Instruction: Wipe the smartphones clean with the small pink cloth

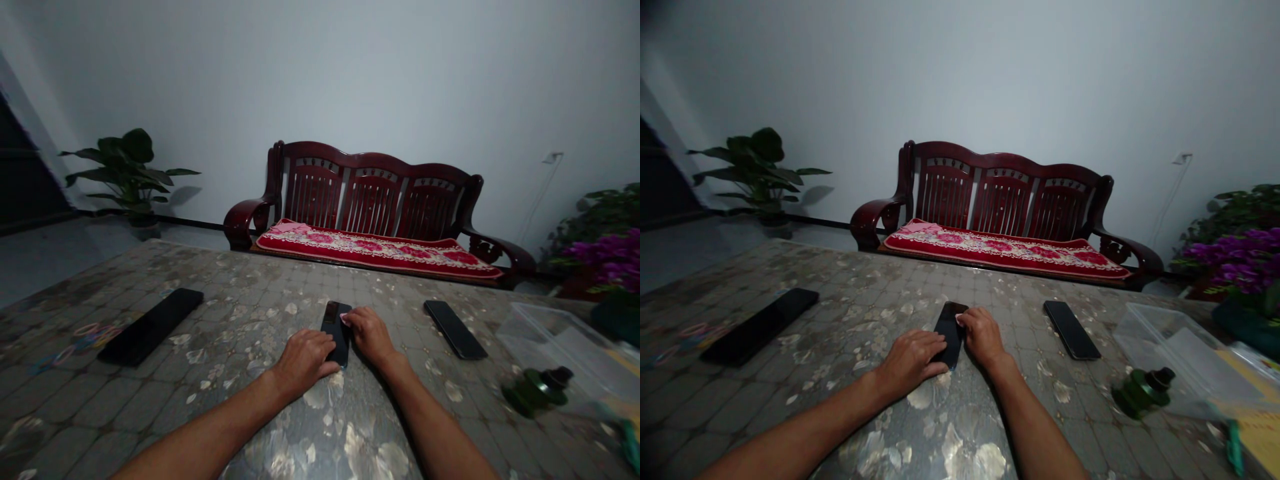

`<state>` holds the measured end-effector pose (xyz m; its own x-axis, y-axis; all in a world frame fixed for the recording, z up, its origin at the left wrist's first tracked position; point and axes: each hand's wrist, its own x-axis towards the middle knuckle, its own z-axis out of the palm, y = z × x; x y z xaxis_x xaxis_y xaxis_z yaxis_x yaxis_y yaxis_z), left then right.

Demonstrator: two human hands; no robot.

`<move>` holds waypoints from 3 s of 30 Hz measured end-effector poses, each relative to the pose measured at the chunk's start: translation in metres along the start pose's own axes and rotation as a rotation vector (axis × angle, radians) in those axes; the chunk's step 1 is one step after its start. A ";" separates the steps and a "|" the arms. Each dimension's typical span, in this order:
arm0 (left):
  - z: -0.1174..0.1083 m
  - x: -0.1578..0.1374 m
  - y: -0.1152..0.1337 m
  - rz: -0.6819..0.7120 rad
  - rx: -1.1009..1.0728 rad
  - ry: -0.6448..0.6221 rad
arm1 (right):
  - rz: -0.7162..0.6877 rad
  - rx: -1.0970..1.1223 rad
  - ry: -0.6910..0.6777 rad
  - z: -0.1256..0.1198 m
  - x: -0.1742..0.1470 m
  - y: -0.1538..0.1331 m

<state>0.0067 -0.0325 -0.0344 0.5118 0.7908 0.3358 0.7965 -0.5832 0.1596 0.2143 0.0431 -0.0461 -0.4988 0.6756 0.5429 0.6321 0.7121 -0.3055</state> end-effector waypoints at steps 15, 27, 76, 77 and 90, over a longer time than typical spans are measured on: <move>0.000 0.001 -0.007 0.030 -0.055 0.018 | -0.029 -0.023 -0.006 0.004 0.003 0.000; 0.000 0.001 -0.011 0.072 -0.056 0.047 | -0.163 -0.018 -0.077 -0.002 -0.004 -0.016; -0.002 0.002 -0.017 0.042 -0.082 -0.022 | -0.144 -0.022 -0.033 0.005 0.000 -0.014; -0.002 0.002 -0.018 0.039 -0.085 -0.019 | -0.113 -0.037 -0.015 0.006 0.001 -0.011; -0.003 0.003 -0.020 0.042 -0.094 -0.025 | -0.168 -0.021 -0.047 0.003 -0.001 -0.012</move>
<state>-0.0084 -0.0193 -0.0336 0.5525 0.7692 0.3210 0.7413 -0.6295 0.2328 0.2057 0.0348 -0.0448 -0.6250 0.5561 0.5479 0.5496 0.8118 -0.1970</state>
